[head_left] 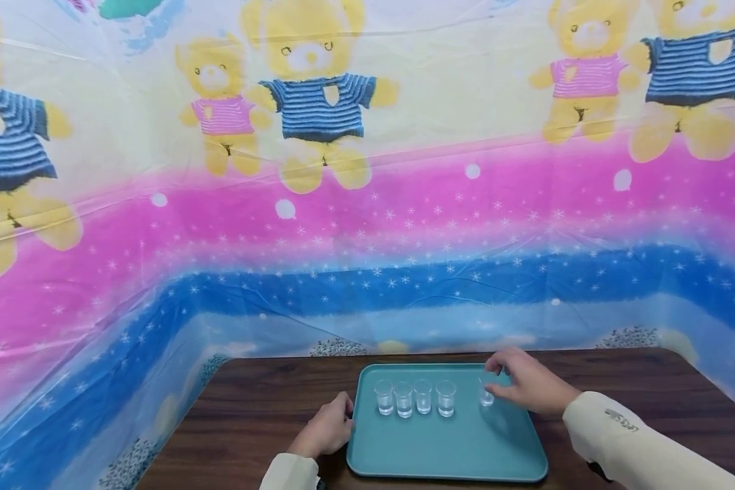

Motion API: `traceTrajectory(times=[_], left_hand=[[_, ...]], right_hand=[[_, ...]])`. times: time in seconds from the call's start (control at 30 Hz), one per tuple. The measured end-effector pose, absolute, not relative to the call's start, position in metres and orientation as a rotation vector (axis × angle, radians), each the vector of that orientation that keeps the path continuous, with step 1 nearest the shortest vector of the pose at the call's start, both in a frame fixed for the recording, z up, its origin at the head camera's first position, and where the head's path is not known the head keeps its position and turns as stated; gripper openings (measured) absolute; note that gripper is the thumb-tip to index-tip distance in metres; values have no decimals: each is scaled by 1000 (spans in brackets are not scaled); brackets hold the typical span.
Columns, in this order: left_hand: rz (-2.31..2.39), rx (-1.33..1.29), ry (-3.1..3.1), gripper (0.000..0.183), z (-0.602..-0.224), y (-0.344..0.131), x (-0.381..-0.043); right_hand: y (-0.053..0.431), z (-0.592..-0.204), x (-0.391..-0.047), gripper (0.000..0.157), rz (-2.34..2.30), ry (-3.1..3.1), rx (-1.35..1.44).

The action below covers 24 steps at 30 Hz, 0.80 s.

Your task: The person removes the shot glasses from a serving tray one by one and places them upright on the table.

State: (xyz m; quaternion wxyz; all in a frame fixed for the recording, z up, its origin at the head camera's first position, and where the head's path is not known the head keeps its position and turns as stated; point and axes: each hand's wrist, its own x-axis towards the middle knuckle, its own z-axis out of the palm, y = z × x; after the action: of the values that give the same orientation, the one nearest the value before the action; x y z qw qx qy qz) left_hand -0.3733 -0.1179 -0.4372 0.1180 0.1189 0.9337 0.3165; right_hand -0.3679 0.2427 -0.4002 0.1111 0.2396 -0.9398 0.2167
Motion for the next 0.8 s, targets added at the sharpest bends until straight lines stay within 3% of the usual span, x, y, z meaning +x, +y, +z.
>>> traceTrajectory(times=[0.37,0.8], left_hand=[[931,341,2707,6,-436,-120,-373],[909,344,2728,6,-437,-119,-375]], right_hand=[[303,-408,-376,25,640,-2708,558],[315,-431,-380,28,591,-2711,390]])
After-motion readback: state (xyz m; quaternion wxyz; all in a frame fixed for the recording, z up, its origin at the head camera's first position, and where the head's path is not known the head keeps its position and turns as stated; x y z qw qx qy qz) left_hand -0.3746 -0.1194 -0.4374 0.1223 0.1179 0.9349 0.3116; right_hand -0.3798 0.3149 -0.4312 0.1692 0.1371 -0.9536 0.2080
